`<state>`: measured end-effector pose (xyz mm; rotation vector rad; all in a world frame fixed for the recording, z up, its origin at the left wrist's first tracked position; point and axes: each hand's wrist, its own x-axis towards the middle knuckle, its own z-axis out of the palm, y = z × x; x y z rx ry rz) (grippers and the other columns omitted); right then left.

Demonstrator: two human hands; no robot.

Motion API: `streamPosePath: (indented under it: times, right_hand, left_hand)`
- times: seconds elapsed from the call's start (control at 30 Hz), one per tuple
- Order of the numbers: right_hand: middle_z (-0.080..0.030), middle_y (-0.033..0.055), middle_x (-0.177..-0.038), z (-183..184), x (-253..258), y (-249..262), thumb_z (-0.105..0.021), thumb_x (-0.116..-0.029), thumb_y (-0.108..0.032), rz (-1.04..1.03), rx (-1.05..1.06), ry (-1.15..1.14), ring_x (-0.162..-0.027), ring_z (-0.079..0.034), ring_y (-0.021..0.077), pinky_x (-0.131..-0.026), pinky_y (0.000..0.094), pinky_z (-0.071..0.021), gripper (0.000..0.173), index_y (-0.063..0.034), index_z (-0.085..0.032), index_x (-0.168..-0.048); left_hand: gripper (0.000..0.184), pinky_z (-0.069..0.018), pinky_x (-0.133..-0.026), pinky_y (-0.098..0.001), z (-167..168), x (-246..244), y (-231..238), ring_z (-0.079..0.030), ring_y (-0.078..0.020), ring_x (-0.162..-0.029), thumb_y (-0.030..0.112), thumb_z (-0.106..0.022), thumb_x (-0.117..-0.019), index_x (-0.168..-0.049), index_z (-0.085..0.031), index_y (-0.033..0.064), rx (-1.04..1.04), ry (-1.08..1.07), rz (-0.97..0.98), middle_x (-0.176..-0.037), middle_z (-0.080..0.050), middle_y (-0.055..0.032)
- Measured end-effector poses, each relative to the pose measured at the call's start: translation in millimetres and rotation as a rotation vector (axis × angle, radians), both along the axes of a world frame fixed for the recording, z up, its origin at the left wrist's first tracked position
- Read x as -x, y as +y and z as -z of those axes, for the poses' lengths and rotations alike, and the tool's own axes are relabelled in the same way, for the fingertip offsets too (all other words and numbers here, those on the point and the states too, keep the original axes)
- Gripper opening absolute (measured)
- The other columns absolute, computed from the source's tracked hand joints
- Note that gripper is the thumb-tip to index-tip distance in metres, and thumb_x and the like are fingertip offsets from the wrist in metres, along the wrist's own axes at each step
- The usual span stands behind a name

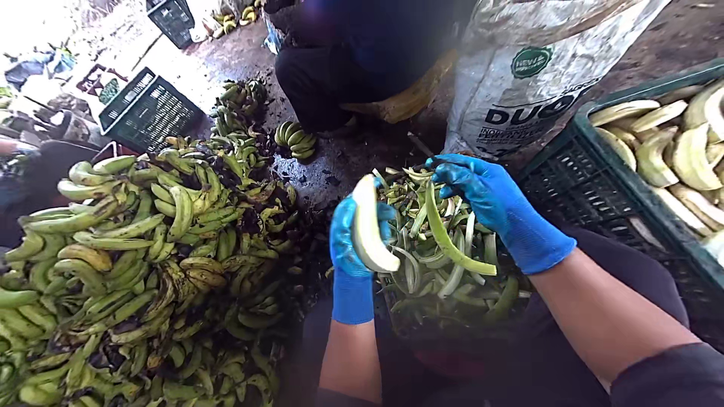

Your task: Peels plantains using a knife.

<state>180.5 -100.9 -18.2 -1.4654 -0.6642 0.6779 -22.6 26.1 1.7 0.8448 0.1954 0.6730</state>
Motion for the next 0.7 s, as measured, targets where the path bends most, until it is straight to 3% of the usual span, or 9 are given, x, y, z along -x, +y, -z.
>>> streamPosePath:
  times: [0.03, 0.13, 0.23, 0.3, 0.43, 0.5, 0.57, 0.63, 0.7]
  right_hand:
    - [-0.072, -0.0002, -0.111, -2.8, 2.0, -6.5, -0.054, -0.105, -0.027, -0.054, -0.035, 0.051, -0.079, -0.067, 0.0094, -0.07, 0.0268, -0.0579, 0.032, -0.0153, -0.065, -0.133]
    - [-0.07, 0.0062, -0.117, -12.6, 30.9, -22.1, -0.046, -0.0984, -0.019, -0.364, -0.117, 0.234, -0.079, -0.066, 0.0133, -0.067, 0.0312, -0.0572, 0.039, -0.0115, -0.064, -0.132]
    - [-0.068, 0.0025, -0.114, -18.2, 78.5, -43.1, -0.051, -0.1007, -0.019, -0.565, -0.123, 0.311, -0.085, -0.064, 0.0058, -0.075, 0.0248, -0.0558, 0.034, -0.0055, -0.063, -0.13]
    - [-0.069, 0.0019, -0.113, -22.9, 75.1, -66.6, -0.052, -0.1012, -0.019, -0.489, -0.119, 0.226, -0.085, -0.065, 0.004, -0.076, 0.0228, -0.0565, 0.034, -0.0049, -0.066, -0.129]
    - [-0.067, 0.0053, -0.129, -23.5, -13.8, -148.7, -0.042, -0.1045, -0.022, -0.088, -0.218, 0.104, -0.09, -0.068, 0.0134, -0.076, 0.0307, -0.059, 0.036, -0.0122, -0.064, -0.132]
    - [-0.066, 0.0009, -0.126, -27.4, -61.4, -206.7, -0.032, -0.1115, -0.029, 0.297, -0.28, 0.085, -0.087, -0.068, 0.0108, -0.074, 0.0268, -0.0595, 0.036, -0.0165, -0.057, -0.135]
    - [-0.065, -0.0038, -0.122, -20.2, -96.4, -270.1, -0.027, -0.1124, -0.036, 0.706, -0.289, 0.047, -0.082, -0.068, 0.0093, -0.068, 0.0258, -0.0586, 0.038, -0.0231, -0.051, -0.139]
    - [-0.066, -0.0039, -0.121, -7.4, -115.3, -323.0, -0.028, -0.1118, -0.042, 1.005, -0.308, 0.081, -0.079, -0.067, 0.0109, -0.066, 0.0283, -0.0583, 0.04, -0.0247, -0.051, -0.139]
    - [-0.065, -0.0026, -0.119, 5.7, -121.4, -353.6, -0.03, -0.1115, -0.044, 1.156, -0.278, 0.119, -0.078, -0.067, 0.0122, -0.065, 0.0298, -0.0585, 0.04, -0.0227, -0.051, -0.137]
  left_hand:
    - [0.053, -0.0562, -0.053, -0.0264, 2.1, 1.1, 7.2, -0.065, -0.0135, -0.063, 0.046, -0.055, -0.0959, -0.135, -0.058, 0.0094, 0.034, -0.008, -0.008, -0.091, -0.07, -0.0086]
    - [0.049, -0.0611, -0.083, -0.0381, 11.8, -8.0, 5.3, -0.071, -0.0204, -0.098, 0.04, -0.05, -0.1012, -0.143, -0.052, 0.0144, 0.053, 0.092, 0.005, -0.119, -0.068, -0.0095]
    - [0.028, -0.0577, -0.063, -0.0219, 30.1, -23.8, -26.0, -0.069, -0.0079, -0.078, 0.029, -0.044, -0.1049, -0.122, -0.062, 0.0164, 0.079, 0.293, 0.128, -0.097, -0.072, -0.0014]
    - [0.037, -0.0597, -0.075, -0.0257, 30.8, -37.7, -34.0, -0.07, -0.0105, -0.091, 0.031, -0.038, -0.1072, -0.131, -0.06, 0.0131, 0.02, 0.292, 0.236, -0.108, -0.071, -0.0036]
    - [0.04, -0.0564, -0.092, -0.0388, 38.2, -70.3, -57.4, -0.067, -0.0195, -0.106, 0.024, -0.04, -0.1067, -0.141, -0.055, 0.0088, -0.357, 0.585, 0.248, -0.125, -0.067, -0.0084]
    - [0.044, -0.054, -0.102, -0.0415, 54.3, -79.4, -81.0, -0.065, -0.0217, -0.119, 0.024, -0.048, -0.1041, -0.144, -0.055, 0.0071, -0.685, 0.726, 0.355, -0.136, -0.063, -0.0115]
    - [0.048, -0.0425, -0.113, -0.044, 60.4, -103.6, -109.3, -0.055, -0.0255, -0.133, 0.027, -0.05, -0.1039, -0.147, -0.052, 0.0075, -0.972, 0.811, 0.439, -0.145, -0.057, -0.0148]
    - [0.056, -0.0384, -0.114, -0.0525, 65.4, -136.3, -135.1, -0.048, -0.0356, -0.138, 0.033, -0.05, -0.1031, -0.153, -0.045, 0.009, -1.188, 0.912, 0.409, -0.152, -0.048, -0.0189]
    - [0.07, -0.0438, -0.106, -0.0587, 73.5, -174.4, -151.1, -0.05, -0.0427, -0.134, 0.047, -0.052, -0.1018, -0.16, -0.031, 0.0145, -1.343, 1.163, 0.408, -0.158, -0.038, -0.0213]
